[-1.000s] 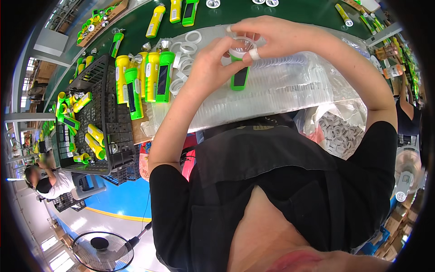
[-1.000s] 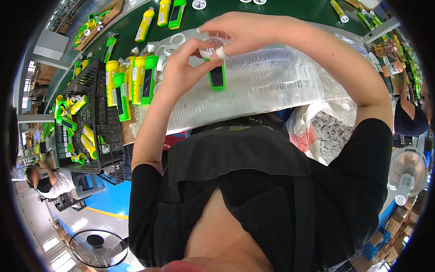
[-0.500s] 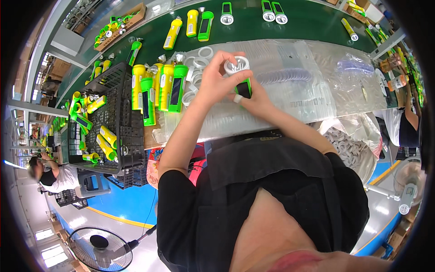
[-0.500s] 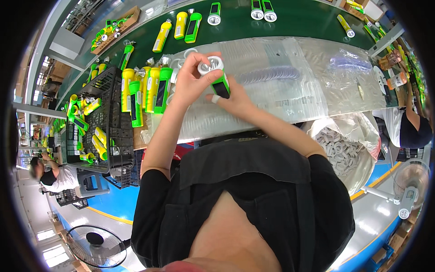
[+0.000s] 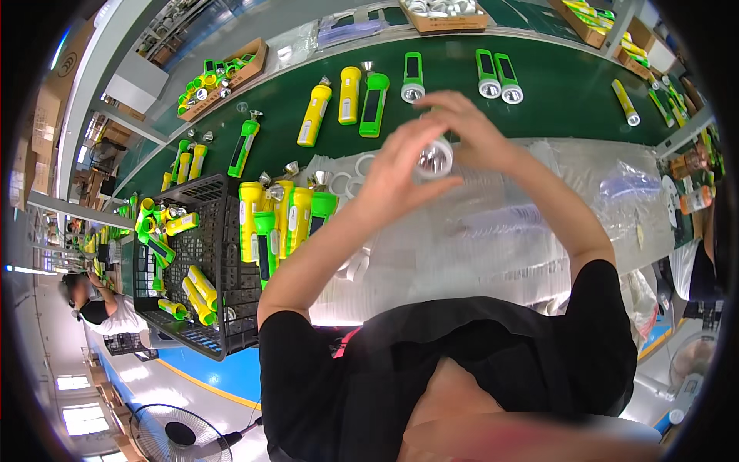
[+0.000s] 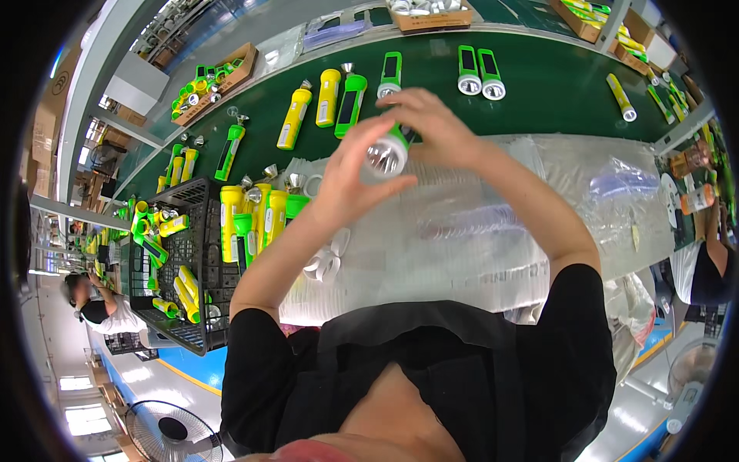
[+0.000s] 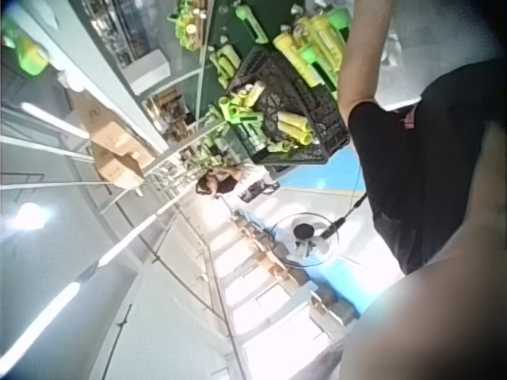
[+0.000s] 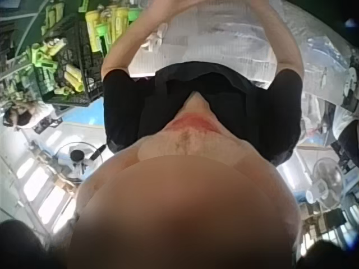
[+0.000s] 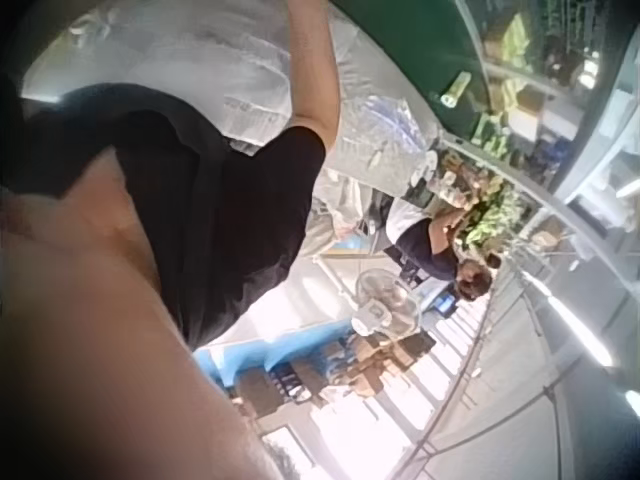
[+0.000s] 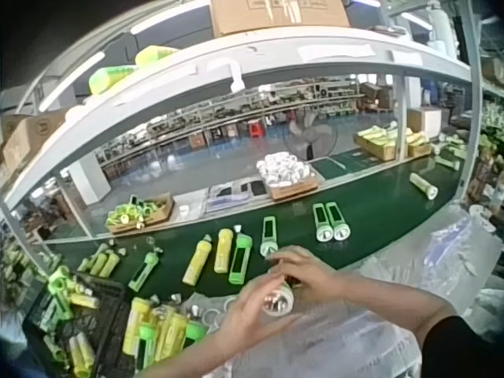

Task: Assembling handheld flashlights by attaching heads and components on an assembly line.

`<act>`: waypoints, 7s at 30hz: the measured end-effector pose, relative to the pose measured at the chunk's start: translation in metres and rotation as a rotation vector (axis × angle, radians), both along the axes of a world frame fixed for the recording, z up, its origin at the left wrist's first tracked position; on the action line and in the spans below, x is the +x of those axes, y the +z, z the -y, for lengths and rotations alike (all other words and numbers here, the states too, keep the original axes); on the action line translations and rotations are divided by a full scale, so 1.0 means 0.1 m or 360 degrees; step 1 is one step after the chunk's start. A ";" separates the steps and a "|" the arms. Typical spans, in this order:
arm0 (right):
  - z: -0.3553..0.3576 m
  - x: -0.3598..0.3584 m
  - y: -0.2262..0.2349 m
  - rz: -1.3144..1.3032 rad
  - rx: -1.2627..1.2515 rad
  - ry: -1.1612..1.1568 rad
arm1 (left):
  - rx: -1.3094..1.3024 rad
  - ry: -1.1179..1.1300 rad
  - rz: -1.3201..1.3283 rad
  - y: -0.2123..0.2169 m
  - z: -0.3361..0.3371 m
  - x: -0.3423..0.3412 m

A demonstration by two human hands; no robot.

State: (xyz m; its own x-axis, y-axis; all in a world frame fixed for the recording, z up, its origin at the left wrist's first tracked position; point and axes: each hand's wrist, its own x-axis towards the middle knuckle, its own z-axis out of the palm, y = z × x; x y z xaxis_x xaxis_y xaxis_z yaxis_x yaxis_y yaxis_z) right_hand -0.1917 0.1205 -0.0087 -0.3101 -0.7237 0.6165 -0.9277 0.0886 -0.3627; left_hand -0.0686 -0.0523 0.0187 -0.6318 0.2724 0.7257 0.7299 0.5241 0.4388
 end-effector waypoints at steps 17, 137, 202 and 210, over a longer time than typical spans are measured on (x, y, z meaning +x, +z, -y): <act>0.28 -0.30 -0.30 0.1682 0.0090 -0.0595 | -0.0141 0.0466 0.0705 -0.50 0.41 -0.52; -0.24 1.15 0.50 0.0459 0.0082 0.0251 | -0.0234 0.0095 0.0175 0.02 0.12 0.89; 0.17 2.06 -0.78 0.1258 -0.0438 -0.0562 | 0.0692 0.0017 0.0668 -0.42 -0.06 0.76; -0.05 1.91 -0.13 0.2918 0.0616 0.1505 | 0.0759 -0.1220 0.0250 0.48 -0.31 1.29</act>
State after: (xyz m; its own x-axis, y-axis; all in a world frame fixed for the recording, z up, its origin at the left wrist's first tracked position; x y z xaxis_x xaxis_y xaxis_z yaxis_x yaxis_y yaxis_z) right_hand -0.0003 0.1251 -0.0221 0.2096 -0.9743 -0.0822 0.5925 0.1934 -0.7820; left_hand 0.0603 -0.0213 0.0665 -0.5026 0.3518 0.7897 0.7166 -0.3414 0.6082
